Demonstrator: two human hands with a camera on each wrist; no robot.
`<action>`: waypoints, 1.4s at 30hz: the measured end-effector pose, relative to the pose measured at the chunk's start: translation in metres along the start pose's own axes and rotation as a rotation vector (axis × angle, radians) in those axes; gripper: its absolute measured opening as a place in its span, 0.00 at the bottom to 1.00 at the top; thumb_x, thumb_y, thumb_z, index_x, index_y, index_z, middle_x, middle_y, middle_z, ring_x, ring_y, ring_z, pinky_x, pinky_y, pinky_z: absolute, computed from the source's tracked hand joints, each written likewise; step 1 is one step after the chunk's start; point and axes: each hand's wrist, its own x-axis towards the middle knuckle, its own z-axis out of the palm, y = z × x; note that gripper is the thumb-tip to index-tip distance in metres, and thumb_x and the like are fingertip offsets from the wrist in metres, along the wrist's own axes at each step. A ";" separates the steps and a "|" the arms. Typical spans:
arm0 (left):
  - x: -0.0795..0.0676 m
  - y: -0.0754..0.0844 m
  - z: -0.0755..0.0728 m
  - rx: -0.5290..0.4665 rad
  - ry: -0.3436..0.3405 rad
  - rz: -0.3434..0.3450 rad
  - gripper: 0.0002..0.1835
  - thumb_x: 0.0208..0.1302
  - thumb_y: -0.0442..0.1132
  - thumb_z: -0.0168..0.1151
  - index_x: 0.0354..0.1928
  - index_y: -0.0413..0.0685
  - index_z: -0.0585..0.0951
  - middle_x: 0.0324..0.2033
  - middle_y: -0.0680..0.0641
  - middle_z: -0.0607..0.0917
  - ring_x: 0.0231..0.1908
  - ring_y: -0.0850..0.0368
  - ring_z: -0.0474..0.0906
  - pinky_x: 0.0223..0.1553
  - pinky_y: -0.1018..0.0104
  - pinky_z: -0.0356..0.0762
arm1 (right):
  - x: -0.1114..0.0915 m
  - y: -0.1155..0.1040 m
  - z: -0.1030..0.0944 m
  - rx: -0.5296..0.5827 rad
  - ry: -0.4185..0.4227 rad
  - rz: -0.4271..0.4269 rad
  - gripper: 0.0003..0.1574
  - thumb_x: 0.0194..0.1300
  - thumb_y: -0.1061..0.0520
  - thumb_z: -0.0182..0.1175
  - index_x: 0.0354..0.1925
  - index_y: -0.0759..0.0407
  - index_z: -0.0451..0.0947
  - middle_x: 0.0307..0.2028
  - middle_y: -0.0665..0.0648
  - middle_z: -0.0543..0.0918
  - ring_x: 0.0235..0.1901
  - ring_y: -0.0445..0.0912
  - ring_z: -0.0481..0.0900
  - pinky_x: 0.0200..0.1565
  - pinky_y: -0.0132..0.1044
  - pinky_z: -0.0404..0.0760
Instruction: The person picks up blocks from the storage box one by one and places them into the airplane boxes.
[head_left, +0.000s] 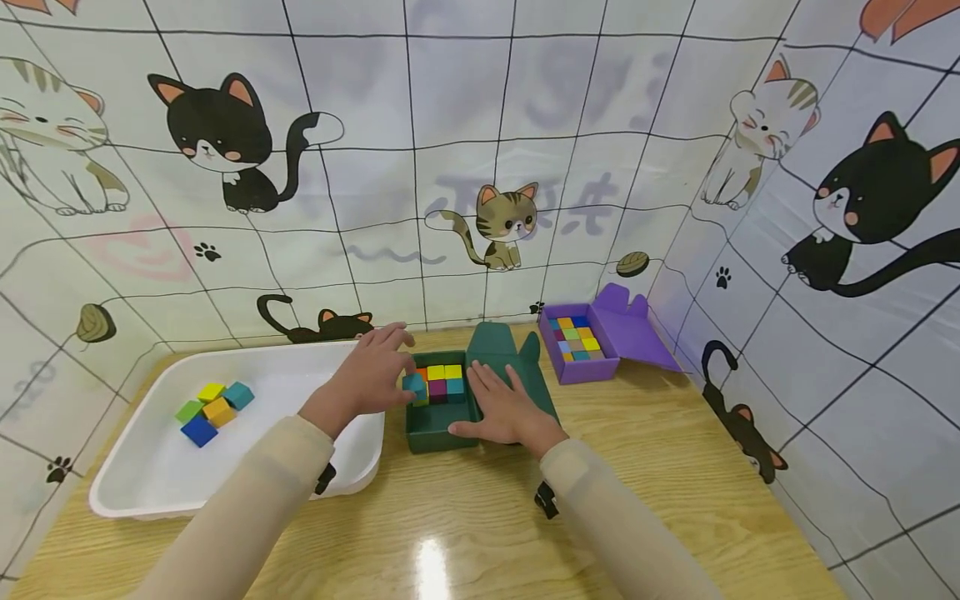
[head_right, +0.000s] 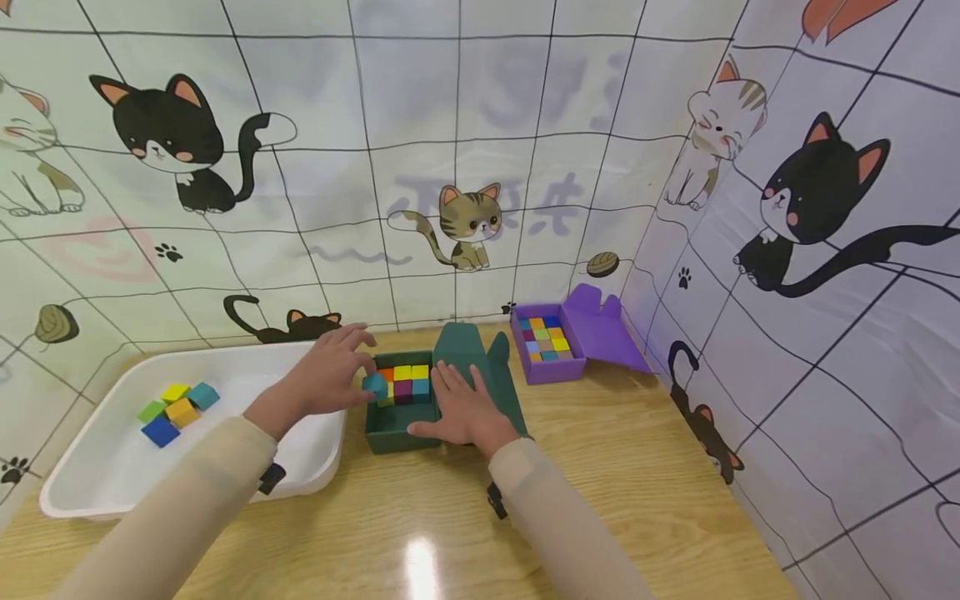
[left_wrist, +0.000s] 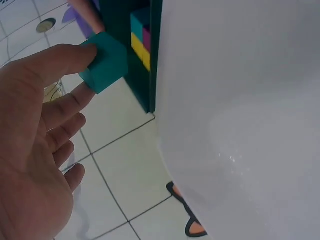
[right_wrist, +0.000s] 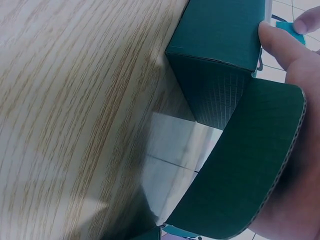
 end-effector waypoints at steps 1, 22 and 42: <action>0.002 0.002 0.002 0.012 -0.013 0.004 0.15 0.52 0.52 0.72 0.37 0.51 0.87 0.59 0.44 0.75 0.72 0.43 0.55 0.72 0.43 0.55 | 0.000 -0.001 0.000 -0.002 -0.001 0.000 0.63 0.63 0.22 0.47 0.78 0.55 0.37 0.78 0.56 0.38 0.78 0.49 0.38 0.75 0.58 0.30; 0.022 0.012 0.039 0.227 -0.205 -0.055 0.14 0.49 0.48 0.73 0.34 0.47 0.88 0.61 0.43 0.74 0.70 0.44 0.57 0.73 0.48 0.56 | -0.001 -0.005 -0.004 -0.025 0.001 0.012 0.63 0.63 0.22 0.46 0.78 0.55 0.37 0.78 0.55 0.38 0.78 0.48 0.38 0.75 0.57 0.30; 0.024 0.017 0.038 0.296 -0.264 -0.053 0.19 0.55 0.49 0.69 0.47 0.49 0.84 0.66 0.43 0.70 0.73 0.45 0.54 0.74 0.49 0.53 | -0.003 -0.006 -0.003 -0.010 0.005 0.015 0.62 0.63 0.23 0.47 0.77 0.56 0.38 0.78 0.57 0.40 0.78 0.49 0.40 0.75 0.59 0.32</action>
